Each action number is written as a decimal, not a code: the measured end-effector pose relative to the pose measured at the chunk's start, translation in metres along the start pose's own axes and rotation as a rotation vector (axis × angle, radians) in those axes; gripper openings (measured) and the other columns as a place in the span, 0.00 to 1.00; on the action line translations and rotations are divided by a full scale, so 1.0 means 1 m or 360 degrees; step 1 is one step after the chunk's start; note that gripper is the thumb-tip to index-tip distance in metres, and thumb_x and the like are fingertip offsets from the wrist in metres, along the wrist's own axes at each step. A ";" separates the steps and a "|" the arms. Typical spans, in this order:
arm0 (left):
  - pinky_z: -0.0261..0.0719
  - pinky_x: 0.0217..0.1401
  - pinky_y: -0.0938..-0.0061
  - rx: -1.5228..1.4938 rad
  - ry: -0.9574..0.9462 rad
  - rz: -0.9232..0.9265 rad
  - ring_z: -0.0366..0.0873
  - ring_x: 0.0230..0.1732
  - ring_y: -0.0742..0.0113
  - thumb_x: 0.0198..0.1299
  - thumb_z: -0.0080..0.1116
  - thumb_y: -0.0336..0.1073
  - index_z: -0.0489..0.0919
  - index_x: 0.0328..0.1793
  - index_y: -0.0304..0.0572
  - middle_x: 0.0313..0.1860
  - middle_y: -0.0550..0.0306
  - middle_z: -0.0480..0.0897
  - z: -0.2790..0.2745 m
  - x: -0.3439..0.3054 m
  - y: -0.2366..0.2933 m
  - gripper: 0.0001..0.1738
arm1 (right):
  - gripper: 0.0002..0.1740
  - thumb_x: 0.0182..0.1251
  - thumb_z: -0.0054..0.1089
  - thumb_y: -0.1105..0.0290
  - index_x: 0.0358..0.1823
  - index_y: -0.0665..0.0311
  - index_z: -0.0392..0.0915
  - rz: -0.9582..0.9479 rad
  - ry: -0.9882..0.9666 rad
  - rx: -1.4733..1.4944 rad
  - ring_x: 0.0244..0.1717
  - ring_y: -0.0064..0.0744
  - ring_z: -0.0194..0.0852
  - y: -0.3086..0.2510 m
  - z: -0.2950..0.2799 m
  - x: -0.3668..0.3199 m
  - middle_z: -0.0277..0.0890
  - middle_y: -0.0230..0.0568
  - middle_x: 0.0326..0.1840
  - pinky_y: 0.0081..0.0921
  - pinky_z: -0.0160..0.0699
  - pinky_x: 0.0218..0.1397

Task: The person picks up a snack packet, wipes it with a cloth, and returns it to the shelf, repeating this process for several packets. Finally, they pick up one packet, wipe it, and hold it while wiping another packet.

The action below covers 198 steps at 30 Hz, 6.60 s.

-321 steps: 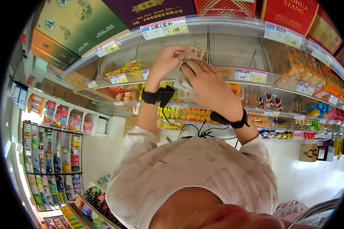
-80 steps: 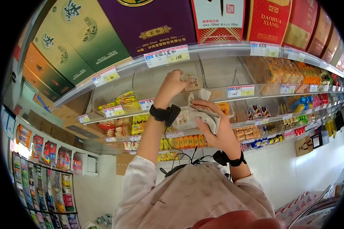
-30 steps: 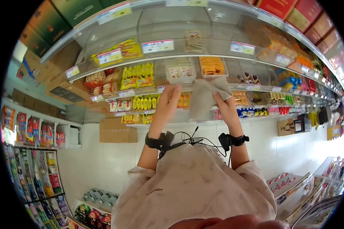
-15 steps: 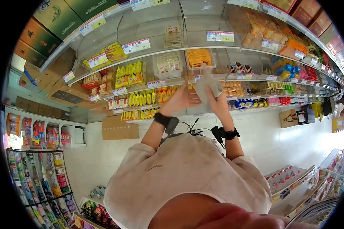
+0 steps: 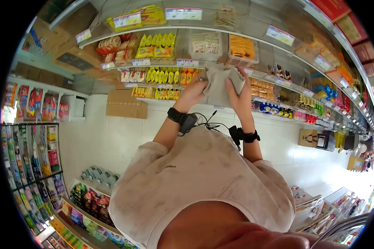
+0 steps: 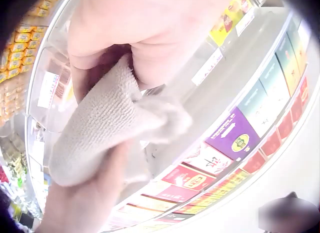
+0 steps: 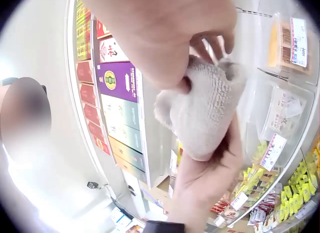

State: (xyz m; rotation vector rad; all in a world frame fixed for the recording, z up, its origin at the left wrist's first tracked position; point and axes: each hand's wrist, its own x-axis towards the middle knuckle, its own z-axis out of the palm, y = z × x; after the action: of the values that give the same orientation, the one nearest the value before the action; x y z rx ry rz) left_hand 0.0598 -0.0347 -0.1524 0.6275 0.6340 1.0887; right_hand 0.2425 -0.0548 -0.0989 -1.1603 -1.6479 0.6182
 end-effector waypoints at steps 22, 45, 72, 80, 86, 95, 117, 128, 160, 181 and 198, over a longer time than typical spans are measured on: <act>0.65 0.26 0.80 0.1031 0.0316 0.0257 0.70 0.25 0.82 0.65 0.67 0.42 0.83 0.34 0.32 0.22 0.66 0.78 -0.083 -0.018 0.045 0.16 | 0.22 0.74 0.63 0.59 0.60 0.67 0.77 0.0919 -0.0462 0.0431 0.50 0.21 0.75 -0.004 0.081 -0.016 0.80 0.31 0.50 0.23 0.75 0.54; 0.61 0.75 0.52 0.3084 0.0353 0.0813 0.77 0.60 0.44 0.53 0.61 0.27 0.84 0.48 0.37 0.51 0.43 0.84 -0.096 0.201 0.058 0.14 | 0.16 0.67 0.52 0.69 0.39 0.81 0.79 0.0259 -0.0310 -0.0223 0.38 0.64 0.81 0.156 0.149 0.194 0.80 0.67 0.32 0.50 0.81 0.43; 0.67 0.76 0.52 0.3025 0.0370 0.0860 0.83 0.41 0.42 0.54 0.59 0.27 0.81 0.34 0.32 0.37 0.40 0.83 -0.078 0.167 0.054 0.05 | 0.34 0.77 0.44 0.50 0.69 0.73 0.63 0.0426 -0.0739 -0.0135 0.50 0.68 0.78 0.132 0.123 0.170 0.81 0.67 0.43 0.52 0.76 0.54; 0.65 0.74 0.50 0.3041 0.0422 0.0910 0.78 0.57 0.45 0.54 0.60 0.27 0.82 0.48 0.35 0.48 0.43 0.83 -0.091 0.162 0.036 0.14 | 0.27 0.75 0.47 0.54 0.65 0.68 0.69 0.0441 -0.0600 -0.0110 0.60 0.69 0.72 0.113 0.122 0.151 0.76 0.69 0.57 0.52 0.73 0.63; 0.62 0.75 0.48 0.3062 0.0357 0.0893 0.74 0.64 0.45 0.54 0.60 0.27 0.80 0.54 0.31 0.54 0.41 0.82 -0.089 0.156 0.033 0.20 | 0.30 0.76 0.47 0.54 0.67 0.74 0.67 0.0347 -0.0497 -0.0174 0.62 0.70 0.70 0.118 0.125 0.142 0.75 0.70 0.59 0.51 0.71 0.65; 0.71 0.65 0.50 0.2953 0.0390 0.0995 0.77 0.58 0.42 0.52 0.60 0.25 0.81 0.45 0.31 0.48 0.39 0.83 -0.081 0.151 0.040 0.12 | 0.37 0.78 0.45 0.50 0.71 0.79 0.62 0.0346 -0.0539 -0.0167 0.64 0.70 0.70 0.109 0.118 0.140 0.72 0.77 0.59 0.47 0.70 0.65; 0.77 0.39 0.63 0.2116 0.0414 0.1371 0.77 0.35 0.49 0.70 0.51 0.23 0.76 0.62 0.43 0.42 0.47 0.75 -0.029 0.097 0.086 0.16 | 0.17 0.82 0.45 0.66 0.61 0.72 0.66 0.0461 0.0419 0.0769 0.39 0.26 0.65 0.107 0.089 0.122 0.73 0.38 0.43 0.27 0.68 0.44; 0.77 0.38 0.78 0.1403 0.0707 0.1194 0.79 0.40 0.71 0.68 0.59 0.25 0.77 0.61 0.40 0.44 0.55 0.78 -0.046 0.060 0.094 0.16 | 0.28 0.80 0.53 0.56 0.70 0.70 0.69 0.0938 -0.0414 0.1710 0.54 0.24 0.70 0.027 0.116 0.092 0.76 0.37 0.59 0.24 0.70 0.59; 0.68 0.71 0.68 -0.0110 0.0240 0.0484 0.69 0.70 0.69 0.77 0.37 0.64 0.61 0.80 0.48 0.71 0.62 0.71 -0.024 -0.048 0.068 0.37 | 0.27 0.79 0.44 0.63 0.73 0.69 0.67 -0.0292 -0.0366 0.0113 0.85 0.52 0.40 -0.049 0.158 0.038 0.55 0.51 0.82 0.41 0.45 0.83; 0.75 0.66 0.68 -0.0359 0.0326 0.0447 0.77 0.61 0.67 0.75 0.45 0.62 0.74 0.65 0.48 0.58 0.59 0.80 0.076 -0.010 0.049 0.29 | 0.25 0.73 0.52 0.65 0.69 0.65 0.72 -0.0462 -0.0135 -0.0198 0.81 0.54 0.50 -0.043 0.052 0.036 0.61 0.46 0.78 0.52 0.48 0.82; 0.72 0.68 0.66 -0.0499 0.0178 0.0418 0.75 0.63 0.65 0.75 0.46 0.61 0.74 0.67 0.48 0.61 0.61 0.78 0.073 0.000 0.044 0.29 | 0.26 0.76 0.50 0.63 0.72 0.65 0.70 -0.0428 -0.0103 -0.0208 0.81 0.55 0.50 -0.037 0.037 0.041 0.57 0.53 0.80 0.44 0.56 0.79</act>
State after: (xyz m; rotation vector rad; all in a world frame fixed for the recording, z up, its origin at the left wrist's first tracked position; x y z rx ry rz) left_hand 0.0868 -0.0306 -0.0720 0.3855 0.4699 1.4431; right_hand 0.1912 -0.0281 -0.0652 -0.9945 -1.8833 0.3849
